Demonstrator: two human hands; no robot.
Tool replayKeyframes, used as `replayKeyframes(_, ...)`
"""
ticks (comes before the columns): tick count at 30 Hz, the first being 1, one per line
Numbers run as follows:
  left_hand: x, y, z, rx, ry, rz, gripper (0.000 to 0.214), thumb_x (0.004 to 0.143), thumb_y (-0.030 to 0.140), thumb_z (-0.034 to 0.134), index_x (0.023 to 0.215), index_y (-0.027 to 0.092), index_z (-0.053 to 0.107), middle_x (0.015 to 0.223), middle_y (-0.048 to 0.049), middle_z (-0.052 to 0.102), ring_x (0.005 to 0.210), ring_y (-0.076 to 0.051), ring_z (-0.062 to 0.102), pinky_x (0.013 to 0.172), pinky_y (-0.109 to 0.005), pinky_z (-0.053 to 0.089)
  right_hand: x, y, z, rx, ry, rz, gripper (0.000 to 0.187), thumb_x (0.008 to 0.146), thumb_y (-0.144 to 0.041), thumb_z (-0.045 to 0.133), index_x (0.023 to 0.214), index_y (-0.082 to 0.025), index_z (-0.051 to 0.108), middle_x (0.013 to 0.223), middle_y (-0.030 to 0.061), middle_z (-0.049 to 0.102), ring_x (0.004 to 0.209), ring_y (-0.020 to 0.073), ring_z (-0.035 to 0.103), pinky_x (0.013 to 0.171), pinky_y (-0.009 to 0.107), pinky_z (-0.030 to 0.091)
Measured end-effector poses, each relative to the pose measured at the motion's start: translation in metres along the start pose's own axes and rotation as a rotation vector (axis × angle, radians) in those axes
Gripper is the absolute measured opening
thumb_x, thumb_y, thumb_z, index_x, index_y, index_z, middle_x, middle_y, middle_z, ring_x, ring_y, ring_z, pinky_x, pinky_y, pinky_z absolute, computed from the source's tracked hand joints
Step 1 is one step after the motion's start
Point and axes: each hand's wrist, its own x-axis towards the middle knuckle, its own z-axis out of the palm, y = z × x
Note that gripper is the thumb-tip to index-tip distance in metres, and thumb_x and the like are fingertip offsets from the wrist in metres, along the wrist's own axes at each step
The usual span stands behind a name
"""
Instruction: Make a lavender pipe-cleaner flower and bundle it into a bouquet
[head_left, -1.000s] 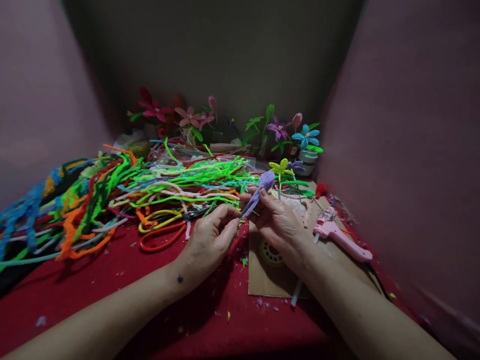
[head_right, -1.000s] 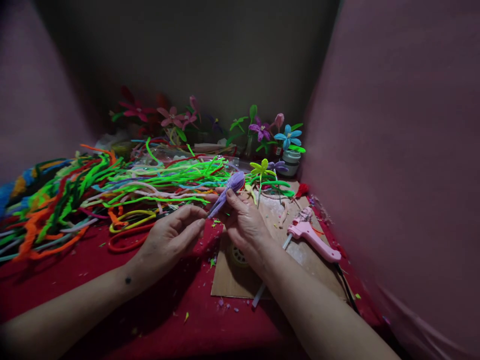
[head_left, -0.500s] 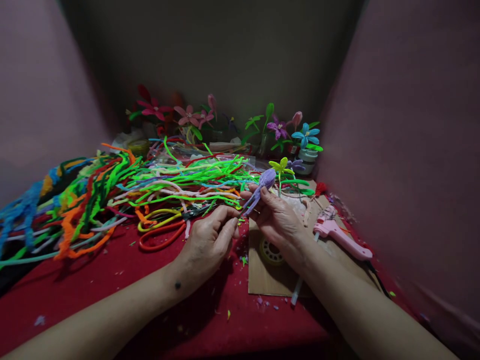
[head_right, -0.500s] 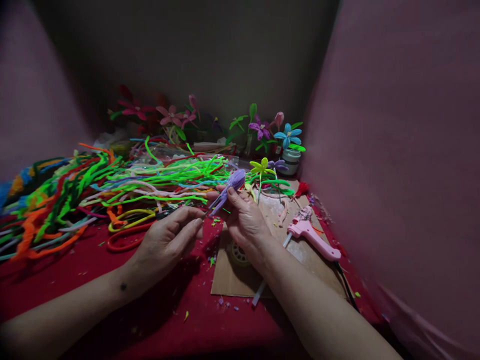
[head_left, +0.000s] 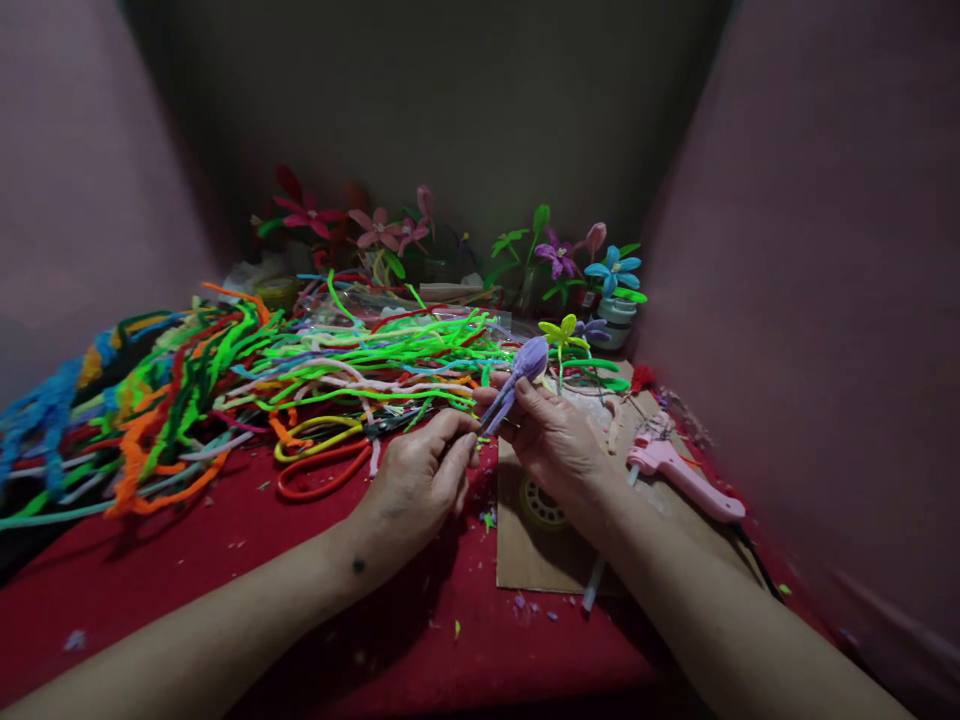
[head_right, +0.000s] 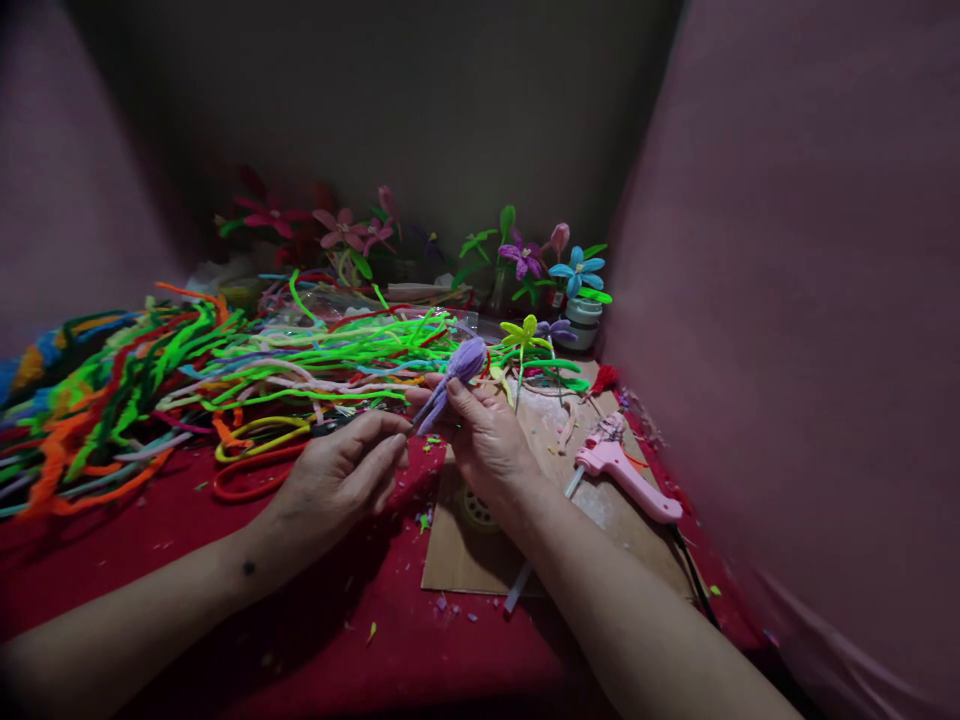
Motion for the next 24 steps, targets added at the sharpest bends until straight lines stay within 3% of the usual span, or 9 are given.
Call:
replayKeyframes(4, 0.003, -0.003, -0.002, 0.125, 0.034, 0.083, 0.016, 0.089, 0.026, 0.043, 0.088, 0.019, 0.058, 0.049, 0.0064, 0.048, 0.043, -0.009, 0.046, 0.047, -0.020, 0.037, 0.000, 0.001, -0.001, -0.011, 0.017, 0.006, 0.023, 0.070, -0.033, 0.070, 0.085, -0.016, 0.069, 0.075, 0.0050, 0.074, 0.072, 0.0173, 0.068, 0.072, 0.031, 0.052)
replayKeyframes(7, 0.006, -0.005, -0.006, 0.285, 0.104, 0.241, 0.015, 0.085, 0.020, 0.047, 0.085, 0.017, 0.061, 0.069, -0.0009, 0.060, 0.063, -0.012, 0.056, 0.061, -0.024, 0.043, 0.000, 0.002, -0.002, -0.017, 0.027, 0.015, 0.023, 0.070, -0.034, 0.070, 0.085, -0.016, 0.069, 0.074, 0.0047, 0.074, 0.071, 0.0169, 0.068, 0.074, 0.032, 0.052)
replayKeyframes(10, 0.006, -0.006, -0.009, 0.390, 0.121, 0.319, 0.015, 0.084, 0.017, 0.047, 0.084, 0.017, 0.062, 0.081, -0.0046, 0.062, 0.075, -0.015, 0.058, 0.069, -0.026, 0.043, 0.000, 0.002, -0.002, -0.025, 0.031, 0.018, 0.022, 0.071, -0.033, 0.069, 0.085, -0.016, 0.069, 0.075, 0.0046, 0.074, 0.072, 0.0167, 0.068, 0.074, 0.032, 0.052)
replayKeyframes(19, 0.004, 0.001, -0.008, 0.302, 0.083, 0.180, 0.017, 0.086, 0.022, 0.045, 0.086, 0.019, 0.062, 0.072, -0.0022, 0.063, 0.069, -0.015, 0.059, 0.060, -0.023, 0.043, -0.001, 0.002, -0.001, -0.031, 0.007, 0.018, 0.022, 0.073, -0.034, 0.068, 0.086, -0.017, 0.069, 0.076, 0.0052, 0.074, 0.078, 0.0183, 0.068, 0.076, 0.033, 0.052)
replayKeyframes(22, 0.004, 0.002, -0.007, 0.274, 0.108, 0.177, 0.016, 0.085, 0.022, 0.047, 0.083, 0.018, 0.062, 0.064, -0.0007, 0.061, 0.058, -0.013, 0.056, 0.055, -0.022, 0.041, -0.001, 0.002, 0.000, -0.033, 0.017, 0.025, 0.022, 0.072, -0.034, 0.069, 0.085, -0.016, 0.069, 0.074, 0.0053, 0.074, 0.075, 0.0182, 0.068, 0.074, 0.032, 0.052)
replayKeyframes(24, 0.003, 0.002, -0.008, 0.216, 0.074, 0.099, 0.017, 0.085, 0.025, 0.046, 0.079, 0.018, 0.060, 0.053, 0.0018, 0.057, 0.046, -0.011, 0.052, 0.048, -0.021, 0.040, -0.001, 0.002, -0.001, -0.043, 0.023, 0.025, 0.021, 0.072, -0.033, 0.069, 0.085, -0.016, 0.069, 0.074, 0.0051, 0.074, 0.073, 0.0178, 0.068, 0.072, 0.032, 0.052)
